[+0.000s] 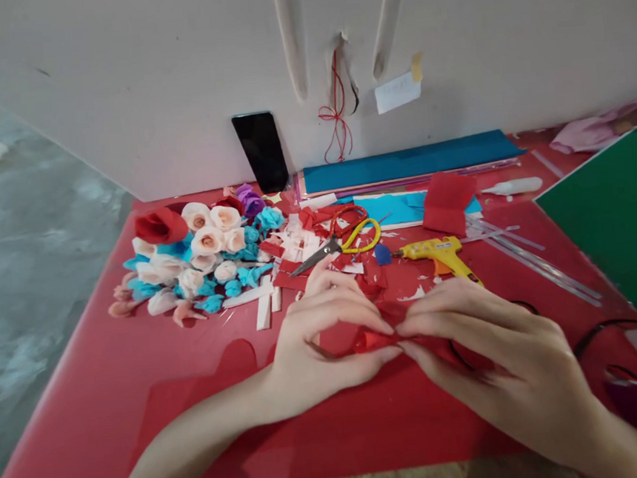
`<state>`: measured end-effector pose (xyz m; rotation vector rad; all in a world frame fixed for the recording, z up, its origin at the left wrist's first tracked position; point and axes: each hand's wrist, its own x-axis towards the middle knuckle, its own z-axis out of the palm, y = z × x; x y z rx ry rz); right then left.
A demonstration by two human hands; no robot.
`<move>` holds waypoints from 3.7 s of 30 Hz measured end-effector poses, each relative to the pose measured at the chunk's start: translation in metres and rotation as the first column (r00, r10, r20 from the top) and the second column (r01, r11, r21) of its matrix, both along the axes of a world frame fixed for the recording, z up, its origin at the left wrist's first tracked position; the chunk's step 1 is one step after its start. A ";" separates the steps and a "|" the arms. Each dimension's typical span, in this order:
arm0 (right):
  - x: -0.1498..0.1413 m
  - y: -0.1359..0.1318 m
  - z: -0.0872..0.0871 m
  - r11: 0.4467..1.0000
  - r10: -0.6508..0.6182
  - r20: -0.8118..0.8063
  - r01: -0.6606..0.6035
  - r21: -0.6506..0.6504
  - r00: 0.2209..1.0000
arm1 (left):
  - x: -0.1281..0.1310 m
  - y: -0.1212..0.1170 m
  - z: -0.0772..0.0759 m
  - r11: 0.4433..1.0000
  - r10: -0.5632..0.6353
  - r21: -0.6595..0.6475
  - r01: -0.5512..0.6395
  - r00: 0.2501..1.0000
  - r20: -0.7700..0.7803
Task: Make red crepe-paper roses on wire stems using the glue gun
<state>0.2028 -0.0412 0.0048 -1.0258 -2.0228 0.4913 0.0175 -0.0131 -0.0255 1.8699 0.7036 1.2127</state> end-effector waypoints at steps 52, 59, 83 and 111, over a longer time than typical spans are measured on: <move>0.016 0.009 -0.004 0.997 0.077 0.178 -0.075 -0.017 0.981 | 0.002 0.004 0.009 0.990 -0.025 -0.142 -0.013 0.963 -0.267; 0.017 0.008 -0.003 0.997 0.073 0.179 -0.072 -0.012 0.981 | 0.002 0.004 0.008 0.995 0.001 -0.100 -0.025 0.972 -0.236; 0.003 0.011 -0.008 0.989 0.015 0.167 -0.038 0.140 0.986 | -0.004 0.007 0.003 0.998 0.044 -0.034 -0.054 0.972 -0.230; 0.120 0.052 -0.128 0.616 -0.505 0.157 0.481 -0.624 0.849 | -0.038 0.017 0.027 0.970 0.217 -0.072 -0.234 0.957 -0.190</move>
